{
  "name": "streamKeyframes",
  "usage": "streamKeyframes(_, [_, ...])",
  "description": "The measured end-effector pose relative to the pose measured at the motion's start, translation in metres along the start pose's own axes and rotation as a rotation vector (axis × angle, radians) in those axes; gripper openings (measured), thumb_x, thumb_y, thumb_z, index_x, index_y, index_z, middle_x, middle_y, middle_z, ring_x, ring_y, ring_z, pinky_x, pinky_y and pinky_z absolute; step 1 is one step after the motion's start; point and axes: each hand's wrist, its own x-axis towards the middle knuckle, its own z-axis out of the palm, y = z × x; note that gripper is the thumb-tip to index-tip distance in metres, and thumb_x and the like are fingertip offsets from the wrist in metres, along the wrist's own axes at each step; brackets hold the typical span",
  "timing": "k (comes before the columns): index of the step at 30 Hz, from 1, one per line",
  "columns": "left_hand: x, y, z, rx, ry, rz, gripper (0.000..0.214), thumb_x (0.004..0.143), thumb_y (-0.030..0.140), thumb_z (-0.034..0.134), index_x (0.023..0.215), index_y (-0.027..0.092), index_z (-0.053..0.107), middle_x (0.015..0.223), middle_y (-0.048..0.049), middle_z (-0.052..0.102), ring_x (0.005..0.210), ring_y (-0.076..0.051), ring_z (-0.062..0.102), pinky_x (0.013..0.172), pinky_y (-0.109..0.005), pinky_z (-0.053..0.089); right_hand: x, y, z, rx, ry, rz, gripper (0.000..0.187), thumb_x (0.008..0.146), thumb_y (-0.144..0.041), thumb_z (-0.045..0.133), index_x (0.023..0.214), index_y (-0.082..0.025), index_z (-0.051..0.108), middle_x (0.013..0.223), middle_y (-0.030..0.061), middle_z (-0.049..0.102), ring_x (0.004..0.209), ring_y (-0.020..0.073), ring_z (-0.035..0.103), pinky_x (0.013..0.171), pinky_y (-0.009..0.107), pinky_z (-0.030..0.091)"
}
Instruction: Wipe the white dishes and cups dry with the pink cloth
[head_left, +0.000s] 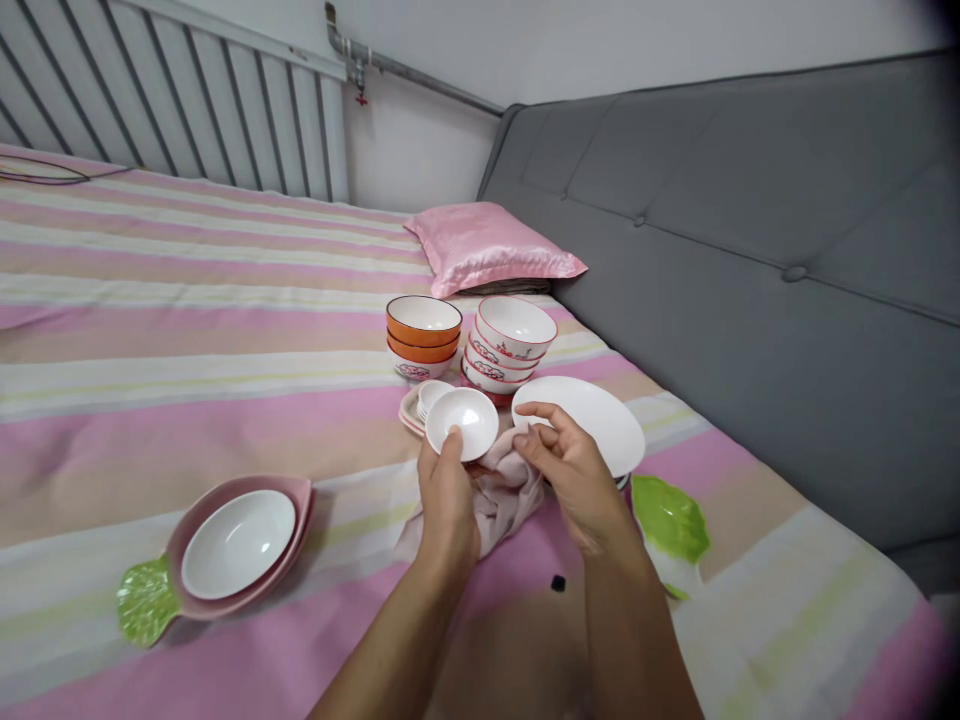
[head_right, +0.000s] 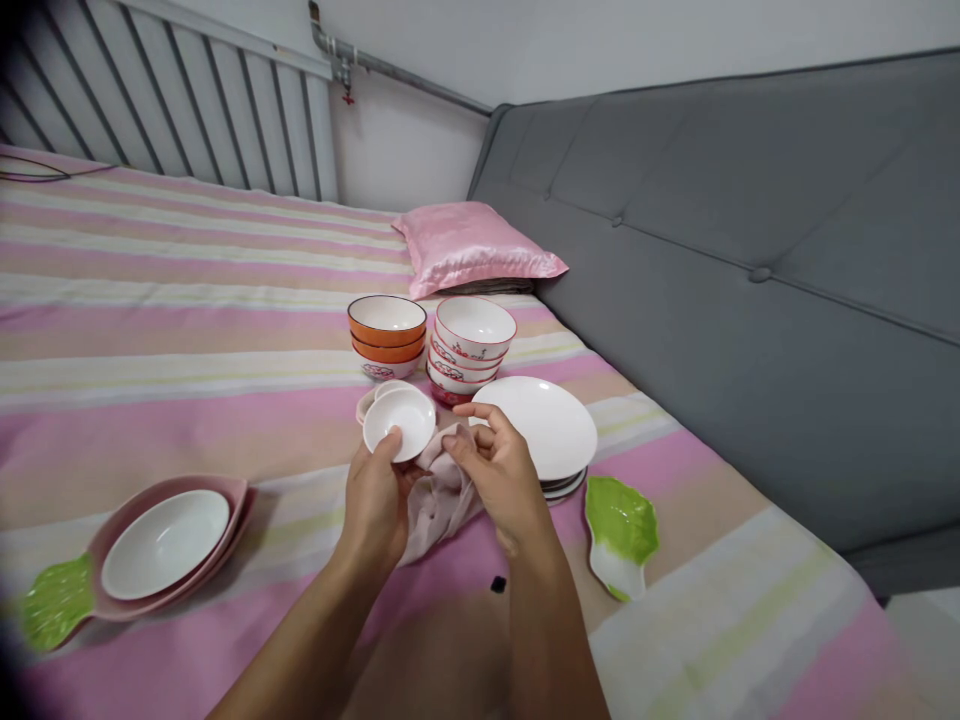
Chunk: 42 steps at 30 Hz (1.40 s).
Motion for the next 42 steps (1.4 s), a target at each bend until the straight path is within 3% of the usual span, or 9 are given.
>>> streamKeyframes(5, [0.004,-0.006,-0.004,0.056,-0.014,0.085,0.038,0.075,0.028,0.056,0.112,0.017,0.057,0.105,-0.0070,0.062,0.091,-0.018,0.058,0.079,-0.029,0.046,-0.003,-0.002,-0.003,-0.093,-0.076,-0.036,0.026,0.074,-0.033,0.066,0.096,-0.021,0.062,0.077,-0.0013,0.061,0.068,0.0111,0.055,0.060,0.020,0.043])
streamKeyframes(9, [0.005,-0.008,-0.005,0.106,-0.024,0.156,0.035,0.074,0.030,0.056,0.106,0.015,0.059,0.097,-0.0073,0.063,0.089,-0.020,0.059,0.077,-0.031,0.047,-0.001,0.000,-0.003,-0.094,-0.045,-0.018,0.022,0.075,-0.040,0.065,0.078,-0.018,0.061,0.070,-0.0013,0.059,0.064,0.0114,0.053,0.058,0.021,0.042])
streamKeyframes(16, [0.001,-0.004,-0.002,0.146,-0.007,0.114,0.032,0.073,0.033,0.056,0.101,0.017,0.059,0.080,-0.0024,0.061,0.062,-0.014,0.055,0.057,-0.027,0.048,0.003,0.002,-0.001,0.036,0.209,0.006,0.032,0.071,-0.047,0.066,0.068,-0.019,0.051,0.053,-0.0065,0.046,0.049,0.0072,0.041,0.043,0.017,0.030])
streamKeyframes(19, [0.002,-0.004,-0.004,0.164,0.017,0.152,0.030,0.074,0.032,0.055,0.100,0.017,0.060,0.084,-0.0023,0.061,0.066,-0.014,0.054,0.060,-0.026,0.047,0.006,0.001,-0.006,0.164,0.377,0.012,0.034,0.066,-0.046,0.069,0.067,-0.018,0.051,0.052,-0.0076,0.044,0.043,0.0056,0.037,0.038,0.017,0.027])
streamKeyframes(22, [0.003,-0.004,-0.007,0.186,0.041,0.234,0.025,0.075,0.031,0.055,0.093,0.016,0.062,0.082,-0.0013,0.060,0.073,-0.014,0.054,0.067,-0.026,0.046,0.009,0.000,-0.011,0.283,0.446,0.003,0.034,0.063,-0.046,0.071,0.066,-0.019,0.050,0.050,-0.0085,0.043,0.039,0.0050,0.036,0.033,0.017,0.022])
streamKeyframes(27, [0.002,-0.006,-0.009,0.271,-0.052,0.237,0.024,0.078,0.033,0.052,0.092,0.017,0.062,0.073,0.0013,0.057,0.065,-0.013,0.052,0.062,-0.024,0.042,0.007,-0.002,-0.011,0.301,0.317,-0.003,0.034,0.065,-0.044,0.072,0.069,-0.018,0.051,0.054,-0.0073,0.047,0.043,0.0053,0.042,0.036,0.017,0.026])
streamKeyframes(30, [0.002,-0.010,-0.009,0.371,-0.055,0.258,0.018,0.077,0.032,0.053,0.084,0.017,0.060,0.069,0.0021,0.055,0.061,-0.012,0.049,0.057,-0.023,0.039,0.003,-0.003,-0.005,0.197,0.202,-0.008,0.032,0.070,-0.045,0.068,0.067,-0.017,0.052,0.053,-0.0073,0.045,0.043,0.0041,0.037,0.039,0.016,0.027])
streamKeyframes(35, [0.000,-0.015,-0.007,0.431,-0.124,0.223,0.011,0.076,0.027,0.053,0.080,0.017,0.057,0.068,0.0027,0.054,0.062,-0.013,0.049,0.058,-0.023,0.038,-0.002,-0.002,0.001,-0.058,0.148,-0.077,0.028,0.074,-0.044,0.065,0.070,-0.017,0.058,0.051,-0.0064,0.046,0.045,0.0050,0.038,0.043,0.016,0.030])
streamKeyframes(42, [-0.001,-0.018,-0.004,0.066,-0.220,0.081,0.026,0.078,0.042,0.056,0.083,0.017,0.060,0.079,-0.0002,0.061,0.076,-0.014,0.056,0.070,-0.024,0.042,-0.007,-0.007,0.003,-0.522,0.015,-0.234,0.021,0.084,-0.036,0.054,0.084,-0.018,0.066,0.069,-0.0002,0.062,0.061,0.0109,0.053,0.057,0.021,0.040])
